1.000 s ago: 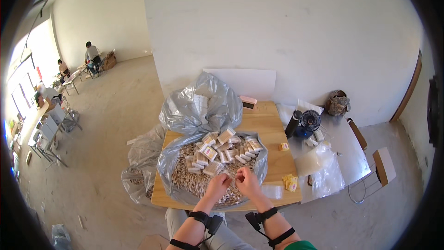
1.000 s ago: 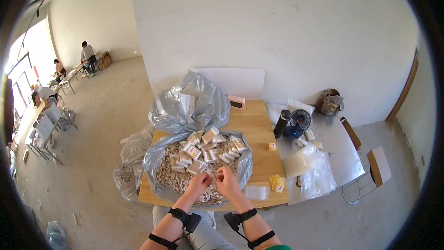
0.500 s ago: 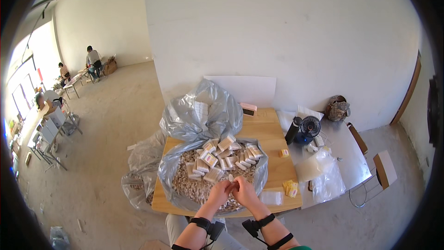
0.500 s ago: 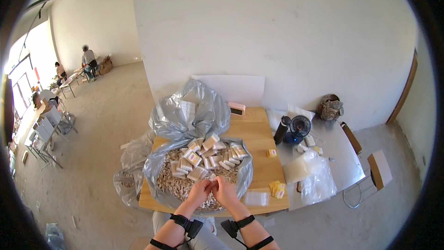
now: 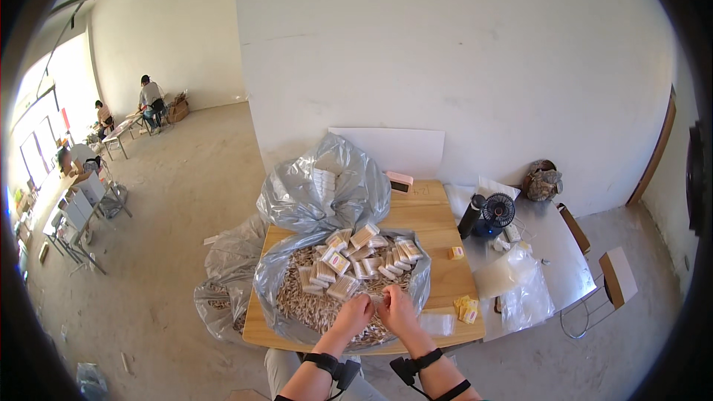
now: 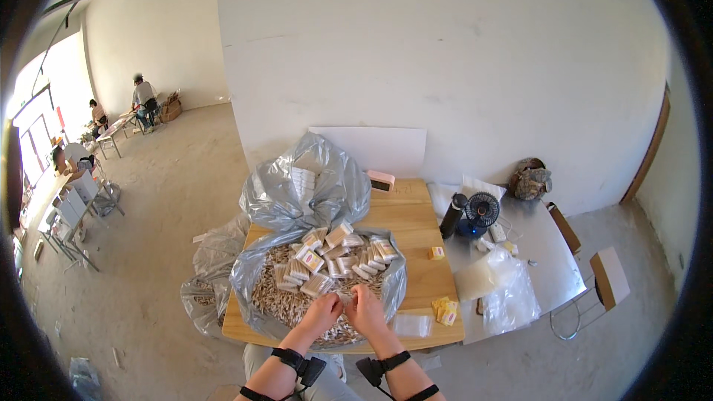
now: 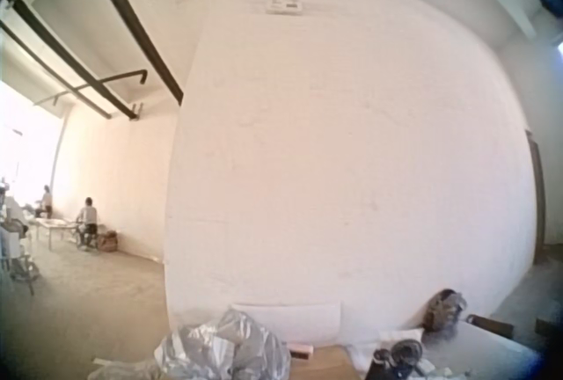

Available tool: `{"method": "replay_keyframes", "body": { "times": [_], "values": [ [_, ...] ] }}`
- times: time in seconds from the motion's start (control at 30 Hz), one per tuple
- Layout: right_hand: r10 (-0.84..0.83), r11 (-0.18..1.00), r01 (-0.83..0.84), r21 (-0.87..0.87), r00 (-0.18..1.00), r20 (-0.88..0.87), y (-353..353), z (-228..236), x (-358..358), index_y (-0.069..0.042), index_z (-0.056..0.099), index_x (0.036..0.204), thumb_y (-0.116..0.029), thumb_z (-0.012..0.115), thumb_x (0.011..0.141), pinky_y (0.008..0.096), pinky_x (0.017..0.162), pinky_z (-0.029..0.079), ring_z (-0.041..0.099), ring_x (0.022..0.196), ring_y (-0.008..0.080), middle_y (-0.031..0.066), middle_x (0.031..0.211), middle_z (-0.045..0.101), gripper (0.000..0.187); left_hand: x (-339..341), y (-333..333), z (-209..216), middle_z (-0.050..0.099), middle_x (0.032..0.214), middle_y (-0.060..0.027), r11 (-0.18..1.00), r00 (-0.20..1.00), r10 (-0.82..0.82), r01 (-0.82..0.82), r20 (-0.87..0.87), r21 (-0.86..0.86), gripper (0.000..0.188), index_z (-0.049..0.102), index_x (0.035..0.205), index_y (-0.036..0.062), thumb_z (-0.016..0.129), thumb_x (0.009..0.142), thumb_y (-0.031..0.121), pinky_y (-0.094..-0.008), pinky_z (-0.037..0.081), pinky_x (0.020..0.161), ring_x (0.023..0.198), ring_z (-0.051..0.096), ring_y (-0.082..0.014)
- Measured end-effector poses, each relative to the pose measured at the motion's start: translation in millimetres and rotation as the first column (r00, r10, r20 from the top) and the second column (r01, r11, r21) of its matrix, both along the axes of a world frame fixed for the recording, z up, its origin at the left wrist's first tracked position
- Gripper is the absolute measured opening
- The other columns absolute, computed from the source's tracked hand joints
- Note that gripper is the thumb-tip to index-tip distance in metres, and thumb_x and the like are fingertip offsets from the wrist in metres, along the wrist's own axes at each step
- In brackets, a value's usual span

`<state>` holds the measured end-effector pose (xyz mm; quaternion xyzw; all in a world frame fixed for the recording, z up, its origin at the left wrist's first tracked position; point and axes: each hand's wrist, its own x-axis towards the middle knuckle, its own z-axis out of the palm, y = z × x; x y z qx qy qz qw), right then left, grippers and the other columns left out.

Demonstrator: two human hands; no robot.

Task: Sorting small brown packets from a pile and placing them into smaller plastic bags on a table.

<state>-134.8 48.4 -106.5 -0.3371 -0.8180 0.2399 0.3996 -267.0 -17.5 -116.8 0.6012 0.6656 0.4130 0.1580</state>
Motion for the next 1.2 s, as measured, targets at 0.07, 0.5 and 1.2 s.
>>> {"method": "replay_keyframes", "body": {
  "times": [0.07,0.5,1.2],
  "values": [
    [0.063,0.998,-0.063,0.004,0.995,-0.076,-3.7,5.0,-1.5,-0.003,0.052,0.096,-0.003,0.060,0.077,0.0438,0.061,0.047,0.059,0.071,0.0379,0.0173,0.075,0.059,0.021,-0.7,2.9,0.7,0.058,0.075,-0.0219,1.000,1.000,0.003,-0.003,0.003,0.029,0.013,0.053,0.077,-0.0014,0.056,0.081,0.011,-0.0448,0.046,0.065,0.075,0.058,-0.0408],
    [-0.200,0.920,0.162,-0.355,0.977,-0.071,13.2,-19.8,2.8,-0.001,0.060,0.087,-0.009,0.059,0.082,0.0379,0.065,0.048,0.063,0.072,0.0341,0.0186,0.079,0.064,0.009,-12.4,5.2,-1.0,0.059,0.070,-0.0099,0.910,0.955,0.297,-0.285,0.007,0.302,0.032,0.056,0.085,-0.0007,0.070,0.079,0.027,-0.0359,0.046,0.060,0.065,0.057,-0.0250],
    [0.121,0.842,-0.231,-0.488,0.962,-0.247,8.4,-7.2,3.2,-0.002,0.064,0.094,-0.007,0.061,0.086,0.0226,0.066,0.044,0.054,0.072,0.0070,0.0016,0.080,0.063,0.011,5.5,0.4,6.1,0.059,0.076,-0.0139,0.984,0.974,0.167,-0.157,0.154,-0.080,0.023,0.064,0.082,-0.0009,0.073,0.074,0.019,-0.0349,0.045,0.060,0.067,0.058,-0.0280]
  ]
}}
